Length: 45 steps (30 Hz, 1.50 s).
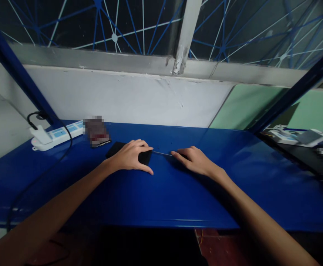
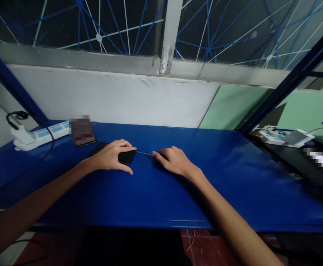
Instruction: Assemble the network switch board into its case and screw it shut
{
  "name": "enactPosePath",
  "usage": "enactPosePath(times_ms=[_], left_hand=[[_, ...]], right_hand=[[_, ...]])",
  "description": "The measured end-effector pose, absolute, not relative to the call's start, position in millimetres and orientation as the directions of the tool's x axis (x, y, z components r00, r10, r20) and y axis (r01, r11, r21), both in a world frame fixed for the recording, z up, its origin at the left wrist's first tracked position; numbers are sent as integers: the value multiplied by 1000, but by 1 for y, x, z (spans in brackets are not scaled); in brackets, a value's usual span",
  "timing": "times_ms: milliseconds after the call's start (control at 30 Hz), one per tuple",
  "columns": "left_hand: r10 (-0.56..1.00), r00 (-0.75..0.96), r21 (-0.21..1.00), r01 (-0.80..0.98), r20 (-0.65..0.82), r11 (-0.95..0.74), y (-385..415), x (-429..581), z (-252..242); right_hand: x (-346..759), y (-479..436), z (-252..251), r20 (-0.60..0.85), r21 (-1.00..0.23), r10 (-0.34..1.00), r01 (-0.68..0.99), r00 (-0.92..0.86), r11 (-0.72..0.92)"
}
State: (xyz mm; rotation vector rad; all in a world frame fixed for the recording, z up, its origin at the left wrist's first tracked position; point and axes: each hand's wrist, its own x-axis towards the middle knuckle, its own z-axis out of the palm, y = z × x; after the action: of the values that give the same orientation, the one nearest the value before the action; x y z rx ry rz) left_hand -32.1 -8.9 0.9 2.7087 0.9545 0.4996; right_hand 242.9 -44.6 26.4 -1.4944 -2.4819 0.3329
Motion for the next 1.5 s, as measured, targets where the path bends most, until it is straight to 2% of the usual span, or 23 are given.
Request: enactPosePath(times_ms=[300,467,767,900,1033,1100,1200,1333,1500], left_hand=[[655,718,284,594,236,-753,-11,-31,4],[659,711,265,604,247,-752,-12,-30,4],[640,710,223,600,293,-768,-16,-25,1],[624,695,208,592,357,-779,-18,-22,-1],[575,717,189,549,395,-814,-21,-20,-3],[561,722,180,539,405,-823,-22,-20,-4],[558,720,178,537,413,-825,-23,-19,-5],[558,717,192,530,418,-826,-23,-19,-6],[555,715,182,533,425,-826,-24,-18,-4]], right_hand=[[246,-42,27,63,-298,877,830,-476,472],[248,-40,25,97,-321,868,810,-487,491],[247,-39,18,139,-288,876,827,-463,483],[247,-40,23,10,-430,870,784,-492,448],[249,-39,26,-153,-644,848,702,-508,304],[250,-38,25,-192,-690,833,674,-520,262],[252,-37,24,-123,-645,847,690,-518,328],[254,-38,24,24,-470,875,767,-483,436],[253,-40,23,109,-330,885,823,-453,462]])
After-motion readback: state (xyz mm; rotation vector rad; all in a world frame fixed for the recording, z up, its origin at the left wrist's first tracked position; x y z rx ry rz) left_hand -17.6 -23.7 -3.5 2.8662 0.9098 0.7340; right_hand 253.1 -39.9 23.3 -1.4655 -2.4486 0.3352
